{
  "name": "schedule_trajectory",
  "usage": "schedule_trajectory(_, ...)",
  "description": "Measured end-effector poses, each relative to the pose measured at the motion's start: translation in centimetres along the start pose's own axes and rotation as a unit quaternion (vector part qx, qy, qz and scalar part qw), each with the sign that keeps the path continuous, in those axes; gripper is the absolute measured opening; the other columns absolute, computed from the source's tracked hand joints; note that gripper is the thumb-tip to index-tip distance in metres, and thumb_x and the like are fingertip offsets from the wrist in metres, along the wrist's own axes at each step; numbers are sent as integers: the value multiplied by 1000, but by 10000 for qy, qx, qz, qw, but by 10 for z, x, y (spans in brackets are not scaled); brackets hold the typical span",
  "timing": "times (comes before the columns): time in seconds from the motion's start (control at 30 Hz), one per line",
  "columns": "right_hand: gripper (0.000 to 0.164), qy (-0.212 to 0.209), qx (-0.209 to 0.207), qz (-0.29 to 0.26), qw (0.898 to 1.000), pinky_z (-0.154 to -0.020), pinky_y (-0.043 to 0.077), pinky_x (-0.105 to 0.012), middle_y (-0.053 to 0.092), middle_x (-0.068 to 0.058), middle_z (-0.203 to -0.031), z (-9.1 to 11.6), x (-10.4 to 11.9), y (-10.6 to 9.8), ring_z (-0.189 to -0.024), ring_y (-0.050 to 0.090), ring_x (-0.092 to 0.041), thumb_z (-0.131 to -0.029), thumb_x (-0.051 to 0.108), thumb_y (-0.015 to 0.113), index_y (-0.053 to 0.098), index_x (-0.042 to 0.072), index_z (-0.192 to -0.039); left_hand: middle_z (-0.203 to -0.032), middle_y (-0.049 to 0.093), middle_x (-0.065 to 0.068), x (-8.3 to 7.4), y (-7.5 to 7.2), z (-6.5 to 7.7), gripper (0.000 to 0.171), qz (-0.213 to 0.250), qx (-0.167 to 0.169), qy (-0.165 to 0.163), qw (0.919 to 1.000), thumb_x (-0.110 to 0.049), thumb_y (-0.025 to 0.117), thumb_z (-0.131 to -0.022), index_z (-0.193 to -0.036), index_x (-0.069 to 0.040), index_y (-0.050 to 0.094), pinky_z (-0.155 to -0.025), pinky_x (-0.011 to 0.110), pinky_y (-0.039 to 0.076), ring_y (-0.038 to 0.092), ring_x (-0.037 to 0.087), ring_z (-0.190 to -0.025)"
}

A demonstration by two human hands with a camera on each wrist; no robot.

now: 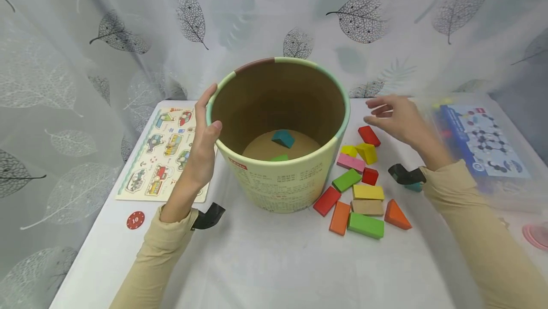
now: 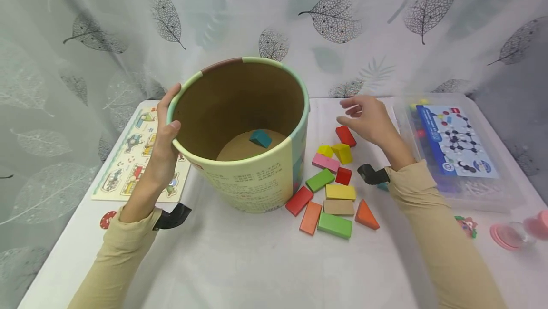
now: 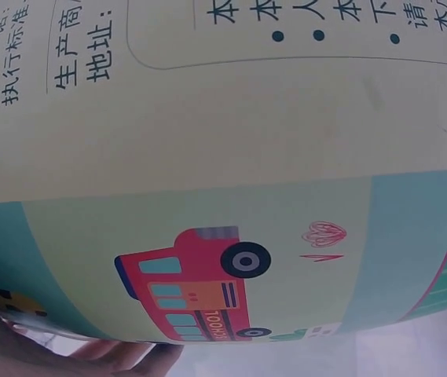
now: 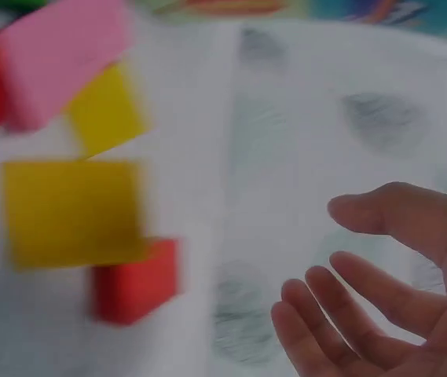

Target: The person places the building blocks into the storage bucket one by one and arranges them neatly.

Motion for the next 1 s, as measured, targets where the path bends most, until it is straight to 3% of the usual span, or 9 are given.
schedule_trajectory(0.13, 54, 773, 706, 198, 9943, -93, 50, -54, 57, -30, -128, -5, -48, 30, -116, 55, -44, -91, 28, 67, 53, -2, -133, -155, 30, 0, 1, 0, 0, 79, 16, -14, -22, 10000, -61, 49, -89, -153, -25, 20, -117, 48, 14, 25, 20, -143)
schedule_trajectory(0.23, 59, 1034, 954, 313, 9896, -93, 50, -53, 57, -31, -127, -4, -65, 41, -115, 54, -44, -89, 30, 69, 52, -4, -134, -155, 31, 2, 0, 1, 0, 78, 66, -15, -7, 10000, -59, 49, -89, -153, -25, 20, -116, 51, 16, 27, 22, -143)
schedule_trajectory(0.47, 53, 1118, 1089, 390, 9870, -86, 55, -47, 56, -31, -125, -3, -71, 46, -109, 55, -43, -87, 22, 70, 54, -4, -131, -155, 29, 1, -3, 3, 0, 78, 43, -5, 12, 10000, -59, 49, -89, -153, -26, 21, -116, 53, 15, 26, 23, -144)
schedule_trajectory(0.63, 49, 1157, 901, 340, 9886, -75, 58, -38, 59, -30, -122, 0, -71, 37, -102, 59, -41, -86, 20, 71, 59, -3, -128, -155, 30, 0, -1, 4, -1, 78, 65, 13, -48, 10000, -61, 49, -89, -153, -27, 20, -116, 54, 17, 27, 22, -143)
schedule_trajectory(0.8, 50, 1042, 200, 245, 9941, -63, 52, -25, 61, -29, -121, 0, -49, 1, -103, 59, -40, -88, 25, 70, 60, 3, -131, -155, 31, 1, -2, 3, 0, 79, 78, -23, -23, 10000, -63, 49, -88, -153, -27, 21, -115, 54, 17, 29, 24, -142)
schedule_trajectory(0.87, 51, 811, -189, 184, 9964, -61, 48, -16, 60, -27, -125, 0, -26, -21, -106, 59, -41, -89, 27, 69, 58, 7, -134, -155, 31, 2, -1, 3, 0, 79, 106, -33, -3, 9999, -63, 49, -88, -153, -27, 21, -115, 55, 17, 29, 25, -142)
schedule_trajectory(1.0, 50, 108, -866, -377, 9955, -66, 45, -6, 64, -11, -127, 9, 37, -63, -100, 64, -18, -87, 27, 72, 60, 17, -135, -154, 31, 2, 0, 0, 0, 79, 77, -89, 26, 9999, -62, 49, -88, -153, -25, 21, -115, 54, 18, 30, 25, -142)
Point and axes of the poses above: each hand's wrist, its own z-axis away from the middle knuckle, its own y-axis out of the palm, x = y × z, the point moved 10 cm from there along -z, towards the middle knuckle
